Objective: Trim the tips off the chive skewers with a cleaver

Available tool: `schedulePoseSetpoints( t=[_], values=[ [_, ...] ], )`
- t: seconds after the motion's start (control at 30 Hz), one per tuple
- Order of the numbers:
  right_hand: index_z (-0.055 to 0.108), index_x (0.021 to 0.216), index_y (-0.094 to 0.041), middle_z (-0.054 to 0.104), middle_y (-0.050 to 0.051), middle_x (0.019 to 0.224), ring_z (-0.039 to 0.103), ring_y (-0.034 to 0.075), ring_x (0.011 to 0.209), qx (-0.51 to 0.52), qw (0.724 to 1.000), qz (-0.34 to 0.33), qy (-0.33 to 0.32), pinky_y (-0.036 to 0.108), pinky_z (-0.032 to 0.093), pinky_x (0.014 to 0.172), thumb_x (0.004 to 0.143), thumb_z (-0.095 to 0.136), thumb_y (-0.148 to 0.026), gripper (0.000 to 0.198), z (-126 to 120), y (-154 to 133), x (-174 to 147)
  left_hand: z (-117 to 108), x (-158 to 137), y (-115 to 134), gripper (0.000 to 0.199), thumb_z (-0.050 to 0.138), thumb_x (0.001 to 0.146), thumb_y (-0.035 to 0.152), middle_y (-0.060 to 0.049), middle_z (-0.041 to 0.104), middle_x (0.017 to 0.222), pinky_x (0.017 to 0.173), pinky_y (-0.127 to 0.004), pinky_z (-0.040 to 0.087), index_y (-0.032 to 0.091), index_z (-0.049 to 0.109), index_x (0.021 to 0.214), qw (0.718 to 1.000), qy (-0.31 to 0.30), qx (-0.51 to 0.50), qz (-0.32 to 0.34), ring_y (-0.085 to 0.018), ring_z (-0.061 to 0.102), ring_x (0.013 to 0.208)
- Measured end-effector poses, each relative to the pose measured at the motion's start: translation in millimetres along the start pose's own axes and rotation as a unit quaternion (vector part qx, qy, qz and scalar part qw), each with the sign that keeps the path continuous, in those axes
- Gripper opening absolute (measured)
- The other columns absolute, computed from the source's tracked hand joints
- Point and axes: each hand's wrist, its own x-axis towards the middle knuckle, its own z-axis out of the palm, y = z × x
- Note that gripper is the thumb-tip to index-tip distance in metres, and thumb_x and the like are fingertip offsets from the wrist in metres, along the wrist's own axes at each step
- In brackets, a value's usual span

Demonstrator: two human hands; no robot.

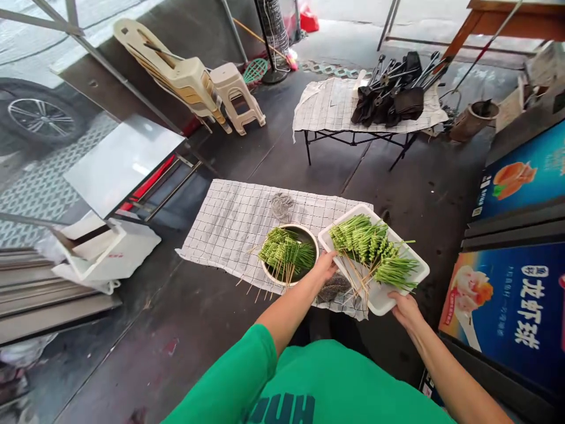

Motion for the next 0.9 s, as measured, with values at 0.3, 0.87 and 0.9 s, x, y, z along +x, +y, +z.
schedulePoseSetpoints(
  t=[0.3, 0.87, 0.9],
  values=[
    [0.054, 0.072, -0.018, 0.063, -0.003, 0.058, 0.061, 0.016, 0.057, -0.033, 0.999, 0.031, -0.001, 0.026, 0.054, 0.050, 0.043, 0.071, -0.004, 0.036, 95.5, -31.4, 119.1, -39.2, 1.9, -14.8, 0.047, 0.076, 0.062, 0.010, -0.010, 0.065, 0.112, 0.088, -0.026, 0.045, 0.016, 0.065, 0.107, 0.986, 0.143, 0.078, 0.041, -0.020, 0.060, 0.103],
    [0.056, 0.073, -0.019, 0.068, 0.003, 0.076, 0.068, 0.020, 0.083, -0.149, 0.984, 0.032, -0.089, 0.036, 0.058, 0.078, 0.061, 0.067, -0.008, 0.020, 114.1, -37.4, 152.6, -87.2, -29.4, -55.3, 0.024, 0.072, 0.070, 0.011, -0.005, 0.066, 0.079, 0.076, -0.028, 0.050, 0.017, 0.069, 0.094, 0.975, 0.173, 0.138, -0.029, -0.017, 0.062, 0.079],
    [0.057, 0.072, -0.019, 0.068, 0.004, 0.076, 0.067, 0.021, 0.086, -0.169, 0.982, 0.014, -0.079, 0.037, 0.057, 0.080, 0.061, 0.067, -0.008, 0.019, 109.8, -38.8, 148.3, -90.0, -28.9, -52.5, 0.023, 0.071, 0.071, 0.011, -0.005, 0.066, 0.078, 0.077, -0.028, 0.050, 0.017, 0.069, 0.094, 0.975, 0.170, 0.142, -0.027, -0.017, 0.063, 0.079]
  ],
)
